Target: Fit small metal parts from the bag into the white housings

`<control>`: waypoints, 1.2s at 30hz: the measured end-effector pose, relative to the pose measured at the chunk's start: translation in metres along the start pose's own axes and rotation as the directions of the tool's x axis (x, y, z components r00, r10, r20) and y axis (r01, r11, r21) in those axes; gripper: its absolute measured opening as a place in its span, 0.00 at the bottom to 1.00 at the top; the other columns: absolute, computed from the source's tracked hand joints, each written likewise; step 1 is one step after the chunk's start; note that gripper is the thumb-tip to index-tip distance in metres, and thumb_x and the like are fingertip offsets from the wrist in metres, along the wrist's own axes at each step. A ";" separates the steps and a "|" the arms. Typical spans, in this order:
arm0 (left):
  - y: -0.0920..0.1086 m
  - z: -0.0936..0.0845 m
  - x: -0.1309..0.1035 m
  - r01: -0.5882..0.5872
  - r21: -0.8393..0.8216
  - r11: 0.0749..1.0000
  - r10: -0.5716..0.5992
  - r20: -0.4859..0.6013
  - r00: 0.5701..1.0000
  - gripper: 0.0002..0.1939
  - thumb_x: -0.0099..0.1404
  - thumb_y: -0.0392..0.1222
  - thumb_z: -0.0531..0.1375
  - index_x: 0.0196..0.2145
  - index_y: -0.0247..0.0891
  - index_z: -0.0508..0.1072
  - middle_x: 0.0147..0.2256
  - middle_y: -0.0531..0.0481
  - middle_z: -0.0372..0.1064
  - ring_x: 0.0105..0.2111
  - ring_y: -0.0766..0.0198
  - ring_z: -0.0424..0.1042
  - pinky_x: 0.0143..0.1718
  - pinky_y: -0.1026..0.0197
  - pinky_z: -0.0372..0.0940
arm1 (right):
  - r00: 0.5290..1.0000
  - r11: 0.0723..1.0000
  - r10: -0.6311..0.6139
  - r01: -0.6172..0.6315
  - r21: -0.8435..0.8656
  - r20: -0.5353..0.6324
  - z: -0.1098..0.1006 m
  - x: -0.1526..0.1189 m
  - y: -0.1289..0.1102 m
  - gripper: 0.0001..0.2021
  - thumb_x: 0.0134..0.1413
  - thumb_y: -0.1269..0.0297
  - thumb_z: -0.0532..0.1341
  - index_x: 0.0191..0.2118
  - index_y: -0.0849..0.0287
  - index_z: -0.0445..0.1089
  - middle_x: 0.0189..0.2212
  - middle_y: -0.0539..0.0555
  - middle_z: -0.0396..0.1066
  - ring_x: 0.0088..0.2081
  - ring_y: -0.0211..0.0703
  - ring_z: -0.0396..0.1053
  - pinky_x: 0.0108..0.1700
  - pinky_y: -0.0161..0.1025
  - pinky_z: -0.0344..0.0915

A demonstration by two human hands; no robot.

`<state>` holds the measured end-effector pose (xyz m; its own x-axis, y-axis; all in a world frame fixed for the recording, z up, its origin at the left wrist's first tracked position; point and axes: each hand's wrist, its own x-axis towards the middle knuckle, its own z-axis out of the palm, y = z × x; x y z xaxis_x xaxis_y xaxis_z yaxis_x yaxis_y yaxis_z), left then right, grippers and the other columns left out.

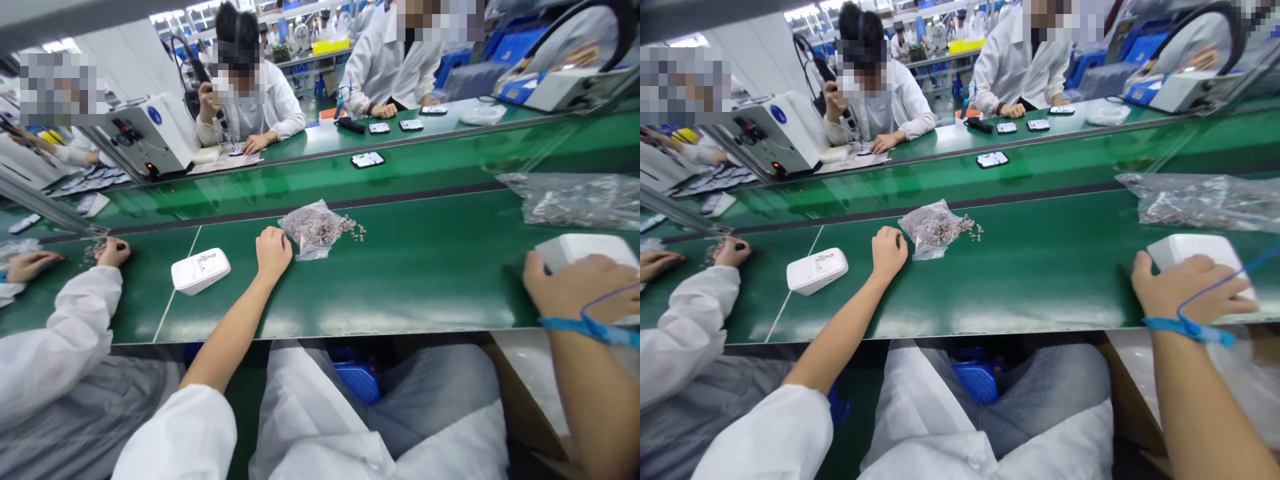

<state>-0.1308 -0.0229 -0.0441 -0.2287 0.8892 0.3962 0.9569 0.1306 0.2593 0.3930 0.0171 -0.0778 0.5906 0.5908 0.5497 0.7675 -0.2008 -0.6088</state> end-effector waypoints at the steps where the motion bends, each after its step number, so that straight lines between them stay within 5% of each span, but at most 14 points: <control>1: 0.001 0.005 0.001 -0.013 -0.030 0.999 0.013 -0.007 1.000 0.07 0.70 0.37 0.51 0.39 0.40 0.69 0.45 0.40 0.72 0.49 0.51 0.69 0.47 0.50 0.58 | 0.998 0.997 -0.052 0.053 -0.048 0.021 -0.005 -0.015 -0.005 0.52 0.45 0.20 0.55 0.60 0.63 0.74 0.54 0.94 0.63 0.63 0.89 0.57 0.52 0.80 0.40; 3: -0.005 0.009 0.003 -0.004 -0.102 0.995 -0.002 -0.056 0.998 0.05 0.69 0.35 0.52 0.36 0.40 0.68 0.42 0.41 0.72 0.45 0.53 0.71 0.44 0.52 0.60 | 0.979 0.969 -0.179 0.193 -0.152 0.096 -0.012 -0.048 -0.016 0.42 0.56 0.27 0.51 0.54 0.61 0.77 0.46 0.89 0.70 0.56 0.82 0.66 0.44 0.70 0.52; 6: -0.013 0.011 0.001 -0.073 -0.244 0.967 0.036 -0.152 0.988 0.05 0.66 0.33 0.54 0.33 0.40 0.66 0.38 0.43 0.71 0.40 0.57 0.71 0.41 0.54 0.62 | 0.889 0.859 -0.400 0.448 -0.248 0.224 -0.022 -0.101 -0.046 0.32 0.62 0.38 0.53 0.47 0.65 0.77 0.37 0.78 0.74 0.44 0.73 0.71 0.35 0.55 0.53; 11: 0.005 0.010 -0.015 -0.405 -0.333 0.851 0.293 -0.339 0.894 0.06 0.69 0.38 0.55 0.35 0.39 0.71 0.36 0.44 0.72 0.39 0.57 0.70 0.42 0.53 0.63 | 0.598 0.639 -0.746 0.766 0.065 0.292 -0.043 -0.177 -0.125 0.20 0.67 0.51 0.59 0.48 0.65 0.72 0.35 0.62 0.75 0.37 0.56 0.71 0.37 0.47 0.58; 15: 0.021 0.003 -0.031 -0.625 -0.492 0.605 0.520 -0.350 0.779 0.10 0.70 0.45 0.58 0.39 0.41 0.79 0.36 0.46 0.74 0.37 0.60 0.71 0.41 0.53 0.65 | 0.389 0.452 -0.892 0.797 0.400 0.231 -0.045 -0.201 -0.165 0.15 0.68 0.56 0.61 0.49 0.64 0.70 0.39 0.64 0.76 0.40 0.55 0.72 0.41 0.47 0.64; 20: 0.026 -0.005 -0.035 -0.611 -0.682 0.401 0.668 -0.238 0.705 0.14 0.70 0.50 0.59 0.41 0.43 0.82 0.45 0.42 0.75 0.46 0.56 0.71 0.50 0.47 0.67 | 0.135 0.173 -0.984 0.558 0.812 0.117 -0.030 -0.177 -0.179 0.08 0.69 0.62 0.60 0.45 0.59 0.73 0.37 0.57 0.78 0.38 0.47 0.74 0.41 0.42 0.69; 22: 0.026 -0.007 -0.033 -0.606 -0.687 0.400 0.709 -0.187 0.680 0.12 0.69 0.49 0.61 0.39 0.43 0.82 0.51 0.41 0.75 0.52 0.52 0.68 0.56 0.42 0.64 | 0.160 0.196 -0.977 0.409 0.891 0.141 -0.018 -0.157 -0.184 0.08 0.69 0.64 0.58 0.39 0.56 0.73 0.32 0.53 0.78 0.33 0.42 0.74 0.38 0.38 0.68; 23: 0.025 -0.007 -0.032 -0.603 -0.691 0.398 0.729 -0.160 0.665 0.11 0.69 0.49 0.61 0.38 0.43 0.82 0.55 0.41 0.74 0.55 0.50 0.66 0.59 0.40 0.62 | 0.236 0.273 -0.952 0.371 0.887 0.194 -0.010 -0.147 -0.187 0.09 0.69 0.64 0.58 0.35 0.56 0.73 0.30 0.52 0.77 0.31 0.40 0.72 0.36 0.38 0.67; 26: 0.024 -0.008 -0.027 -0.598 -0.719 0.354 0.785 -0.120 0.608 0.09 0.68 0.46 0.61 0.40 0.43 0.80 0.59 0.42 0.72 0.63 0.46 0.62 0.63 0.37 0.57 | 0.566 0.652 -0.721 0.357 0.669 0.401 0.026 -0.118 -0.195 0.07 0.64 0.61 0.62 0.35 0.58 0.73 0.28 0.52 0.74 0.28 0.41 0.68 0.34 0.40 0.65; 28: 0.023 -0.010 -0.027 -0.582 -0.739 0.338 0.807 -0.091 0.584 0.09 0.68 0.46 0.60 0.41 0.42 0.78 0.57 0.41 0.74 0.64 0.46 0.64 0.63 0.38 0.57 | 0.651 0.798 -0.588 0.367 0.479 0.480 0.051 -0.108 -0.199 0.07 0.61 0.61 0.65 0.39 0.60 0.74 0.31 0.55 0.75 0.31 0.45 0.69 0.38 0.42 0.65; 32: 0.022 -0.015 -0.030 -0.538 -0.744 0.396 0.791 -0.022 0.612 0.11 0.67 0.50 0.60 0.37 0.42 0.78 0.49 0.42 0.75 0.54 0.48 0.73 0.58 0.41 0.60 | 0.588 0.833 -0.541 0.472 0.288 0.601 0.079 -0.109 -0.204 0.07 0.63 0.61 0.64 0.40 0.59 0.75 0.41 0.60 0.74 0.42 0.50 0.71 0.40 0.42 0.64; 36: 0.027 -0.019 -0.028 -0.436 -0.786 0.438 0.698 -0.008 0.716 0.10 0.67 0.47 0.60 0.35 0.41 0.79 0.43 0.44 0.75 0.42 0.57 0.74 0.49 0.49 0.66 | 0.531 0.797 -0.562 0.553 0.243 0.634 0.078 -0.113 -0.206 0.10 0.69 0.65 0.59 0.37 0.60 0.76 0.44 0.61 0.74 0.41 0.48 0.72 0.39 0.41 0.62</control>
<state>-0.1017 -0.0526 -0.0308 0.5029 0.7242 0.4717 0.3784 -0.6752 0.6332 0.1491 0.0530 -0.0591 -0.2757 0.9222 0.2711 0.8777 0.3566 -0.3203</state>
